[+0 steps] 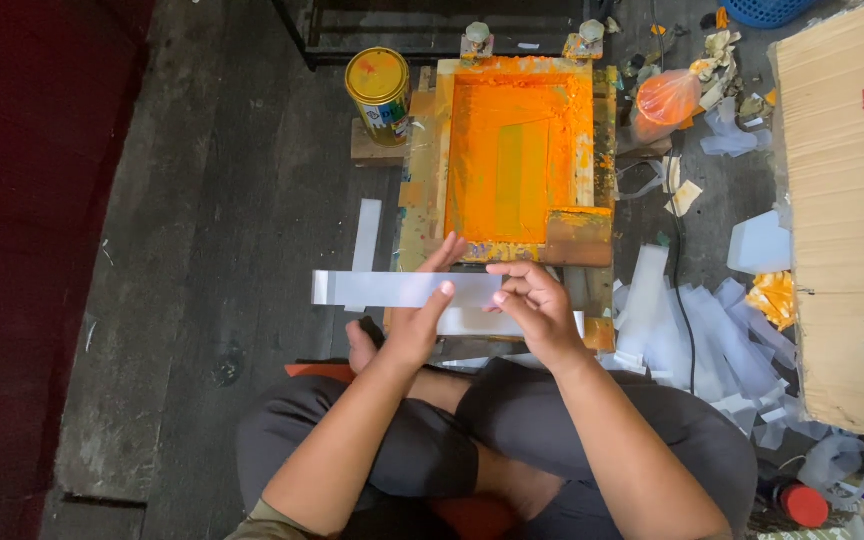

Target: The person spreads orange ink evenly across a screen printing frame using a squeegee. They then pick up a white strip of material, inspect it, and place it onto the inked screen.

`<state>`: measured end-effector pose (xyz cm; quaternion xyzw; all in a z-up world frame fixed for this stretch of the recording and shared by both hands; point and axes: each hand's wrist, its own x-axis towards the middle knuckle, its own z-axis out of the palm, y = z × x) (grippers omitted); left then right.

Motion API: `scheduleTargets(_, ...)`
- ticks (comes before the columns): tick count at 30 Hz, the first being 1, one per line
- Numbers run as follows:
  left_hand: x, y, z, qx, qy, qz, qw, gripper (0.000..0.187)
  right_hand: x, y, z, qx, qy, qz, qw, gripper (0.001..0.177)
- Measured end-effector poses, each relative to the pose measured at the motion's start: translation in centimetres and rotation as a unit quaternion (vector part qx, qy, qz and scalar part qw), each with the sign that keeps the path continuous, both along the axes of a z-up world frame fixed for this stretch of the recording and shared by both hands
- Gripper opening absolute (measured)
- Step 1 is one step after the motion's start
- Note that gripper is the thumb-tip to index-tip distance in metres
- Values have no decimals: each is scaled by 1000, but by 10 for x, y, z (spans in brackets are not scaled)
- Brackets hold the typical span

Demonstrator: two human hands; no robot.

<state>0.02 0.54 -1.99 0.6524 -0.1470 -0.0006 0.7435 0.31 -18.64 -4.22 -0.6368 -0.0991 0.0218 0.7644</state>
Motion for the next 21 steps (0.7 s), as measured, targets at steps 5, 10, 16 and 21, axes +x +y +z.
scheduleTargets(5, -3, -5, -6, 40, -43, 18, 998, 60, -3, 1, 9, -52, -21, 3, 998, 35)
scheduleTargets(10, -5, -8, -5, 44, -63, 34, 997, 59, -4, 2, 9, -52, -18, 12, 998, 33)
scheduleTargets(16, -5, -10, 2, 28, -41, 19, 999, 53, -4, 3, 7, -66, -22, 32, 997, 30)
scheduleTargets(21, -5, -9, 4, 44, -29, -5, 999, 46, -7, 6, 11, -80, -24, 43, 996, 31)
